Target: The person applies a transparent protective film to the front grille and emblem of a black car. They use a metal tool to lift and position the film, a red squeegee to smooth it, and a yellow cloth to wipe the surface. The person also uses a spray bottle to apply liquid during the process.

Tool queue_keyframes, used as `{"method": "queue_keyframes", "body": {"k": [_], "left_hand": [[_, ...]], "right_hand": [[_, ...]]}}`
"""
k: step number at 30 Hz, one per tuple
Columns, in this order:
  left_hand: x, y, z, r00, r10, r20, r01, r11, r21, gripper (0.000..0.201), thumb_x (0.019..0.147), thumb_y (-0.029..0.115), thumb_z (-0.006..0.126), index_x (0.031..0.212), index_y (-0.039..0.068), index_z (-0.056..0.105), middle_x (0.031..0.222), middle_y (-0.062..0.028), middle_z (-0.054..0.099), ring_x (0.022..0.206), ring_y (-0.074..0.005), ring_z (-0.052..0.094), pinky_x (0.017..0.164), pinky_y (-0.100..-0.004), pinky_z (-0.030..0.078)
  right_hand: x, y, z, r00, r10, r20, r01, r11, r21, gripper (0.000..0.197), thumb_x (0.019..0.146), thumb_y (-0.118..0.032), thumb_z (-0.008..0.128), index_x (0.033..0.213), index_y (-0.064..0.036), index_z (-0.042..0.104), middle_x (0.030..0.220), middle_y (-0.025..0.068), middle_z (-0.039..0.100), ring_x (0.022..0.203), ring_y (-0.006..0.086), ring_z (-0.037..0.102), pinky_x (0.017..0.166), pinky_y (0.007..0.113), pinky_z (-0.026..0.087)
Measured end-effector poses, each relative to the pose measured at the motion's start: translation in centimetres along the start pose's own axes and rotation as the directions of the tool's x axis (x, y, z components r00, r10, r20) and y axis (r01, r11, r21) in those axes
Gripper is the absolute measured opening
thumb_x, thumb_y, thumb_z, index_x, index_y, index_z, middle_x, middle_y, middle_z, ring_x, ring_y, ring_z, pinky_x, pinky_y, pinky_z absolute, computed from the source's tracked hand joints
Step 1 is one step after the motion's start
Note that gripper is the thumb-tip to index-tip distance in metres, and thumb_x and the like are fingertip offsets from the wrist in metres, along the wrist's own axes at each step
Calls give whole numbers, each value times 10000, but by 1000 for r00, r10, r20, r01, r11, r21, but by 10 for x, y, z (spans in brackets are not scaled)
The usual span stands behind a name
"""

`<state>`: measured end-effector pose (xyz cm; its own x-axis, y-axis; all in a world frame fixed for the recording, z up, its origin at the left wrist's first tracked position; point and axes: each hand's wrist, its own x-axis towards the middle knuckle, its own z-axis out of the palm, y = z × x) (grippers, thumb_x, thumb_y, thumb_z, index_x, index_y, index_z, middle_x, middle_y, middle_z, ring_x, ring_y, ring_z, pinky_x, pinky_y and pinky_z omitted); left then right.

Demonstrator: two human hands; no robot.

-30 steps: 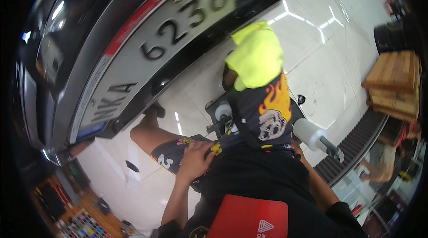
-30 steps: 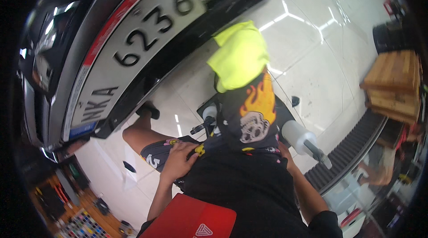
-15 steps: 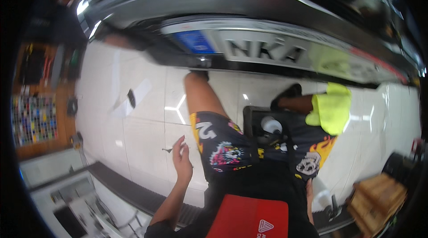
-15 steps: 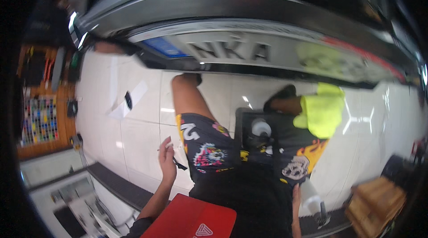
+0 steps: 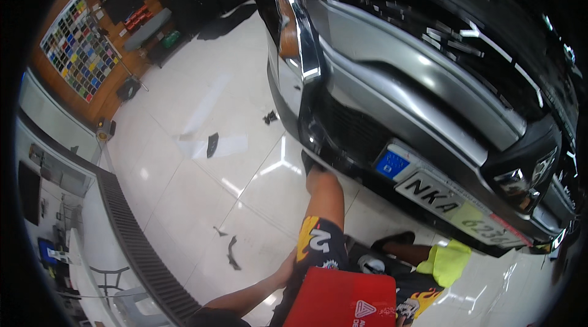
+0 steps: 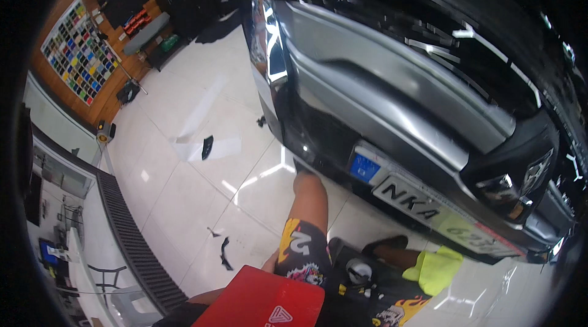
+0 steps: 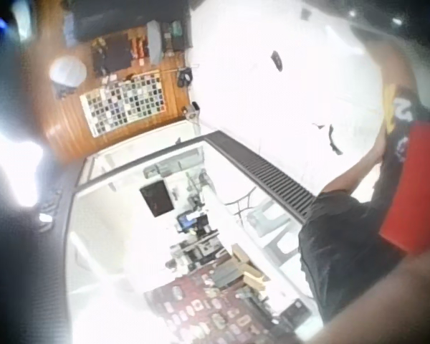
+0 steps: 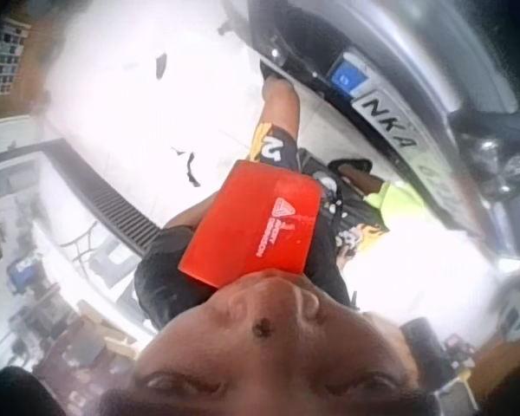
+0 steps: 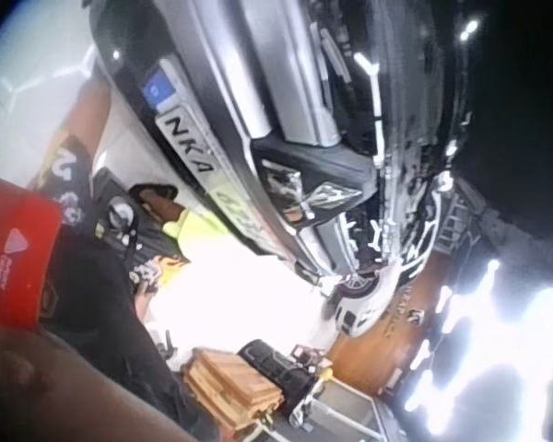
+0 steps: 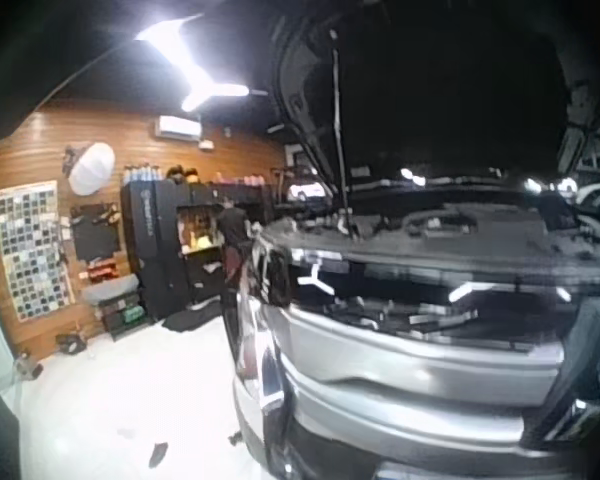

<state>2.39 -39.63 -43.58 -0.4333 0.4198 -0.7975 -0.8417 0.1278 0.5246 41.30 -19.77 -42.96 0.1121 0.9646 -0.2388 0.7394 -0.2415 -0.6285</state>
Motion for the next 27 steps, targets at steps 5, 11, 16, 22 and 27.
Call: {"method": "queue_keyframes", "body": {"k": [5, 11, 16, 22, 27], "left_hand": [[20, 13, 8, 999, 26, 42, -25, 1000, -9, 504, 1145, 359, 426, 1416, -39, 578, 1311, -143, 670, 1213, -217, 634, 1077, -349, 467], [37, 33, 24, 997, 44, 62, -45, 999, 22, 445, 1129, 312, 470, 1364, -40, 607, 1248, -138, 687, 1162, -207, 651, 1035, -349, 490], [52, 57, 53, 990, 124, 74, -130, 987, 95, 396, 1115, 273, 506, 1321, -41, 631, 1196, -133, 701, 1120, -199, 666, 1000, -348, 508], [45, 135, 78, 764, 639, 90, -637, 726, 259, 337, 1099, 227, 550, 1269, -43, 661, 1134, -128, 718, 1070, -189, 684, 959, -348, 531], [-46, 275, 164, 109, 951, 288, -986, 66, 156, 258, 1048, 147, 603, 1200, -42, 692, 1079, -131, 729, 1046, -199, 695, 929, -360, 544]], "right_hand": [[35, -98, 14, 993, -113, 32, 113, 994, 2, 804, 1021, -467, 624, 1614, -4, 340, 1441, 283, 590, 1283, 415, 628, 1090, 491, 496], [53, -153, 13, 986, -157, 64, 157, 988, 7, 811, 1007, -450, 645, 1616, -11, 339, 1420, 283, 603, 1260, 418, 640, 1068, 491, 507], [57, -167, 11, 986, -150, 70, 149, 989, 18, 817, 995, -435, 663, 1617, -17, 339, 1403, 284, 615, 1241, 421, 650, 1050, 492, 517], [60, -165, 4, 992, -116, 52, 114, 993, 38, 827, 980, -418, 685, 1619, -25, 338, 1382, 285, 628, 1218, 425, 661, 1028, 493, 528], [66, -163, -6, 996, -81, 42, 77, 993, 86, 836, 968, -404, 703, 1620, -31, 337, 1365, 285, 639, 1199, 428, 671, 1010, 493, 538]]}}
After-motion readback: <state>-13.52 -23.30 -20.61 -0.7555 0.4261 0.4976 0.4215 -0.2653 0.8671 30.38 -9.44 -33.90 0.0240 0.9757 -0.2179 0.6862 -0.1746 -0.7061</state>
